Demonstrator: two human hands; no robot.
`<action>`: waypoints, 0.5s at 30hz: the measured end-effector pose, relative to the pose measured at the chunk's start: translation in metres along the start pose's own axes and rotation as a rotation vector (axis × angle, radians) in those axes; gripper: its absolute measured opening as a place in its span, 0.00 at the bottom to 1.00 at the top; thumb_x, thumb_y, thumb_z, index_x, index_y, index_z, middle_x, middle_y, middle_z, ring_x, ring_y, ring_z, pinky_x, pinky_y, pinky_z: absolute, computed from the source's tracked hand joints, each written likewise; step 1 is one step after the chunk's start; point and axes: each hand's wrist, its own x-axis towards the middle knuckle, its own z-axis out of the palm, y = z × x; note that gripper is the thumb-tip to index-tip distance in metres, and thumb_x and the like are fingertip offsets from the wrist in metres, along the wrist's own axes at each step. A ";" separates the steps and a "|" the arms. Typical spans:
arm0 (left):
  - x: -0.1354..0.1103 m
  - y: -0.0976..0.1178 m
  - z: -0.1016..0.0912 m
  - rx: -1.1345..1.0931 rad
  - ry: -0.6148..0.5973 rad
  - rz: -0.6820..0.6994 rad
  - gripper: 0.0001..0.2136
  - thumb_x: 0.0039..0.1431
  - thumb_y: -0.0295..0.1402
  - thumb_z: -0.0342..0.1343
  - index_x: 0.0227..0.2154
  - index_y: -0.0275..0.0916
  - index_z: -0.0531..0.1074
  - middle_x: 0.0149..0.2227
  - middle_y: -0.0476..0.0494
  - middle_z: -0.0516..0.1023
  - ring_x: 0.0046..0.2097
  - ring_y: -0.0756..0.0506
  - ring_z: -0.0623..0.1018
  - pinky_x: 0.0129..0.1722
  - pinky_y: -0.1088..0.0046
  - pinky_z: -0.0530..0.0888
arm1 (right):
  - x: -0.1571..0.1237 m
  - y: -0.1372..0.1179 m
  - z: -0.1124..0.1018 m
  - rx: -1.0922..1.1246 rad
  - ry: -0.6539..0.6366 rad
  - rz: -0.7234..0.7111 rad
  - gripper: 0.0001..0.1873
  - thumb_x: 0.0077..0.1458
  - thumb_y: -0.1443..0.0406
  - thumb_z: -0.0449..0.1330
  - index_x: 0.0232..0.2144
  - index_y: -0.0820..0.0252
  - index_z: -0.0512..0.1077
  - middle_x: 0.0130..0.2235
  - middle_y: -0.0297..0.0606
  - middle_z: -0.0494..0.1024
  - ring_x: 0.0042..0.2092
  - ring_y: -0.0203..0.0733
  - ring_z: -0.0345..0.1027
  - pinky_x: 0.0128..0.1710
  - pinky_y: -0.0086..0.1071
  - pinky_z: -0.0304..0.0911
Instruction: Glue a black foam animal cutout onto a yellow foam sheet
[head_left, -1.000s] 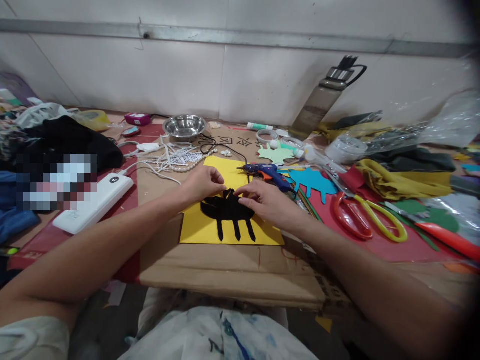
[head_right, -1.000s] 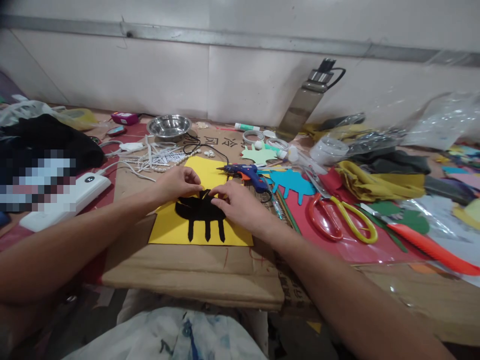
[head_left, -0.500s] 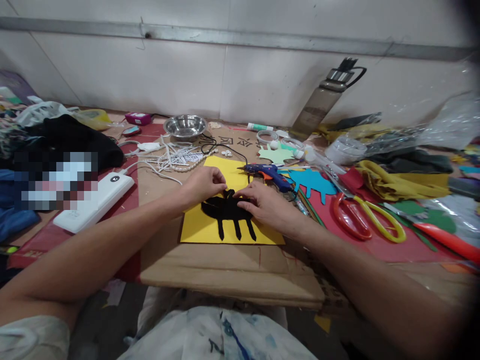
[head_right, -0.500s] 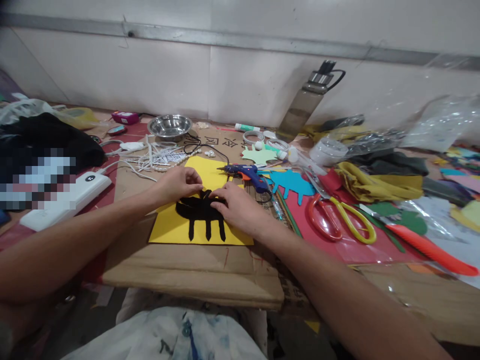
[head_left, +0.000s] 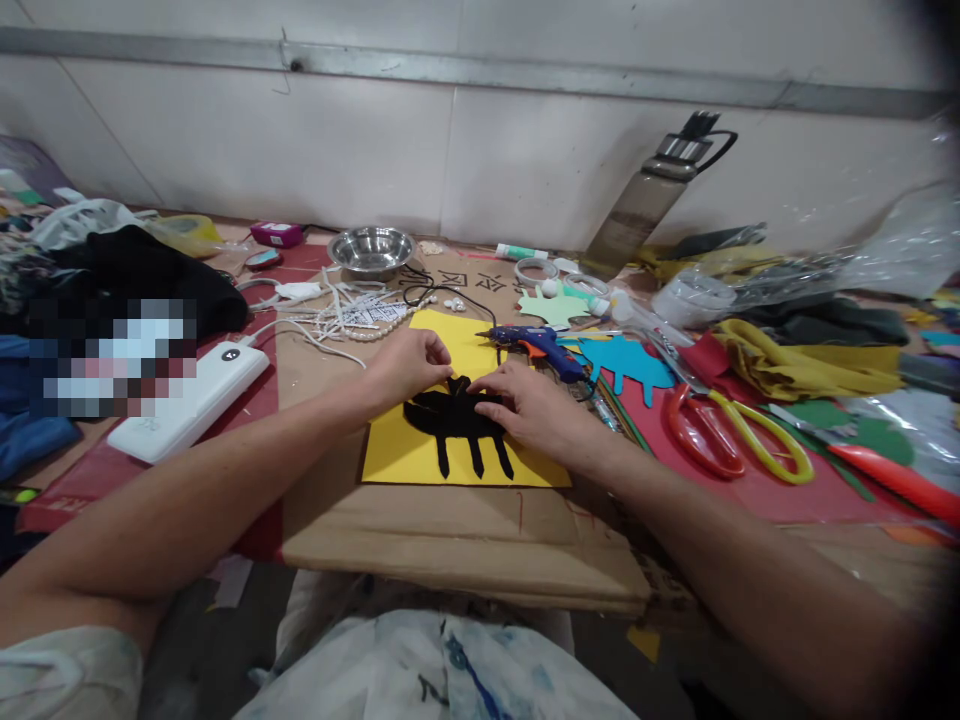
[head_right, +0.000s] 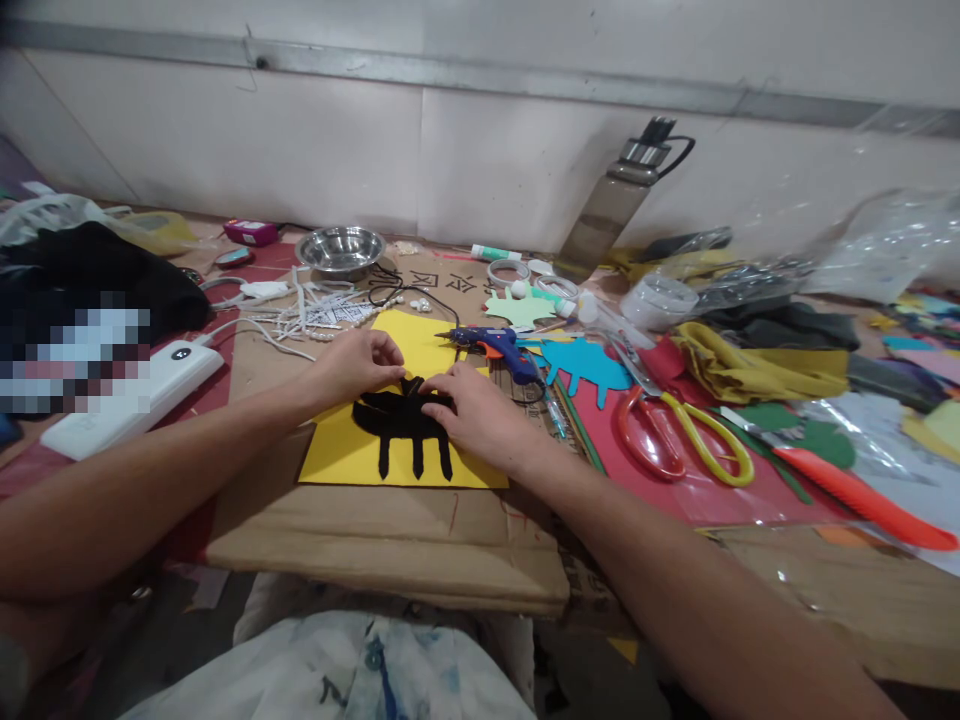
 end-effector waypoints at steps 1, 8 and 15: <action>0.000 0.000 0.000 -0.002 -0.009 0.006 0.03 0.47 0.27 0.63 0.25 0.36 0.75 0.22 0.49 0.75 0.26 0.49 0.72 0.29 0.73 0.66 | 0.000 0.000 0.000 0.002 -0.003 0.003 0.13 0.61 0.66 0.57 0.45 0.61 0.77 0.42 0.45 0.74 0.44 0.45 0.68 0.48 0.38 0.61; -0.001 0.001 -0.002 0.049 -0.050 0.037 0.03 0.50 0.28 0.61 0.28 0.35 0.76 0.25 0.47 0.76 0.27 0.50 0.73 0.30 0.73 0.66 | 0.000 -0.002 -0.001 -0.005 -0.020 0.027 0.13 0.61 0.67 0.57 0.46 0.62 0.76 0.41 0.44 0.73 0.44 0.44 0.67 0.48 0.37 0.61; 0.000 0.002 0.001 0.126 -0.041 0.062 0.04 0.51 0.28 0.60 0.30 0.34 0.77 0.28 0.45 0.78 0.29 0.49 0.74 0.30 0.74 0.66 | -0.002 -0.007 0.000 -0.031 -0.038 0.048 0.18 0.62 0.67 0.56 0.53 0.58 0.73 0.44 0.44 0.70 0.45 0.44 0.67 0.50 0.38 0.62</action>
